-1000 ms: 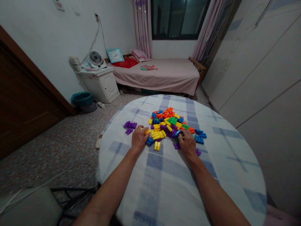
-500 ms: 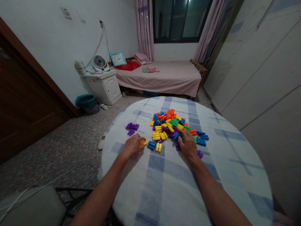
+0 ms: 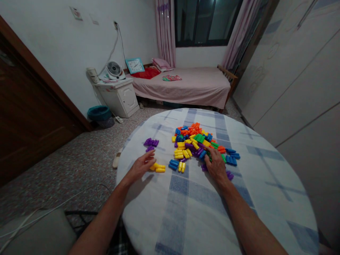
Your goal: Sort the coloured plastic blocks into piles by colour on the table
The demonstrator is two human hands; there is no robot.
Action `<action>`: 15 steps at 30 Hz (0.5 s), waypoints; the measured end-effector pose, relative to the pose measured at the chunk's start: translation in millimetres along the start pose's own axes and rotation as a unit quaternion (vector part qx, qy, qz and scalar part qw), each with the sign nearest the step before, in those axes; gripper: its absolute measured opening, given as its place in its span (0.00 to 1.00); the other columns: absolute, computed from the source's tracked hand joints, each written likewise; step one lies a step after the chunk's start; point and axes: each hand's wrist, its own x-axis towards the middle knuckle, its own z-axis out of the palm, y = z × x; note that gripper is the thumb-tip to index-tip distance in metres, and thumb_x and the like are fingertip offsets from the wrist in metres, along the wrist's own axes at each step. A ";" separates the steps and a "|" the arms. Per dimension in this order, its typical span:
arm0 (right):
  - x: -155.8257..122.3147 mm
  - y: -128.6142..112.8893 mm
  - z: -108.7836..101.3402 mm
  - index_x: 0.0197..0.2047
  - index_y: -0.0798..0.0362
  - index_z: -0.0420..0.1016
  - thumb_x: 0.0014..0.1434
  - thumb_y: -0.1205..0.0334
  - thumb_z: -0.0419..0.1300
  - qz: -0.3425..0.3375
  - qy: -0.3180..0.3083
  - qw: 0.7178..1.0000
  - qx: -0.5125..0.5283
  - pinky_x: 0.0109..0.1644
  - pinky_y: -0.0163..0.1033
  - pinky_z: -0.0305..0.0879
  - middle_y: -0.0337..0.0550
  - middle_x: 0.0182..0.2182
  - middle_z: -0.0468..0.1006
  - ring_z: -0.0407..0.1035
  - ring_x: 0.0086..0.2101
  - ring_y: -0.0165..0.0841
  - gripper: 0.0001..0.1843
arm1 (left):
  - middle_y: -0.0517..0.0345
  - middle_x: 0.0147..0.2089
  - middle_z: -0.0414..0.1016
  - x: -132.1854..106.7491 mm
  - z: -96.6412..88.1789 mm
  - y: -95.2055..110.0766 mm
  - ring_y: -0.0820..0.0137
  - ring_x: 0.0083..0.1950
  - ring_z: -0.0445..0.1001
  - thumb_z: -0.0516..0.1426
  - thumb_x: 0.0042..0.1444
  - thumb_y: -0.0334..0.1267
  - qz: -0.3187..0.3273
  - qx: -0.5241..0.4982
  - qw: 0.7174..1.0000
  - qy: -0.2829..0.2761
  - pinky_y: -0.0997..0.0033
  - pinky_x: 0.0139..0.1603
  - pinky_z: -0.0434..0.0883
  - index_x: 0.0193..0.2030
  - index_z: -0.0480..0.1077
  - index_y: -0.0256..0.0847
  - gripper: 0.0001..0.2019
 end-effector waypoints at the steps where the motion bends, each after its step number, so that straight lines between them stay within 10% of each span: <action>1: -0.2 0.1 0.0 0.56 0.53 0.69 0.61 0.62 0.49 0.001 -0.001 1.000 0.000 0.55 0.49 0.63 0.50 0.47 0.72 0.66 0.48 0.41 0.20 | 0.46 0.55 0.72 6.9 -2.1 -5.0 0.60 0.54 0.73 0.55 0.56 0.50 0.005 0.001 0.999 0.044 0.59 0.51 0.73 0.58 0.68 0.39 0.26; 4: -1.1 0.0 0.0 0.55 0.53 0.69 0.61 0.61 0.49 0.007 -0.004 1.000 0.000 0.54 0.49 0.63 0.51 0.47 0.72 0.66 0.48 0.41 0.21 | 0.45 0.61 0.67 32.8 -8.7 -20.5 0.58 0.62 0.66 0.56 0.54 0.47 0.064 0.075 0.989 0.112 0.54 0.61 0.66 0.58 0.68 0.40 0.25; 15: -2.2 3.2 0.6 0.56 0.52 0.68 0.62 0.61 0.49 0.008 -0.010 1.000 -0.004 0.54 0.48 0.63 0.50 0.47 0.72 0.66 0.48 0.41 0.20 | 0.44 0.67 0.56 102.5 -11.3 -46.4 0.52 0.69 0.55 0.66 0.43 0.44 0.127 0.182 0.975 -0.025 0.51 0.68 0.56 0.61 0.66 0.44 0.36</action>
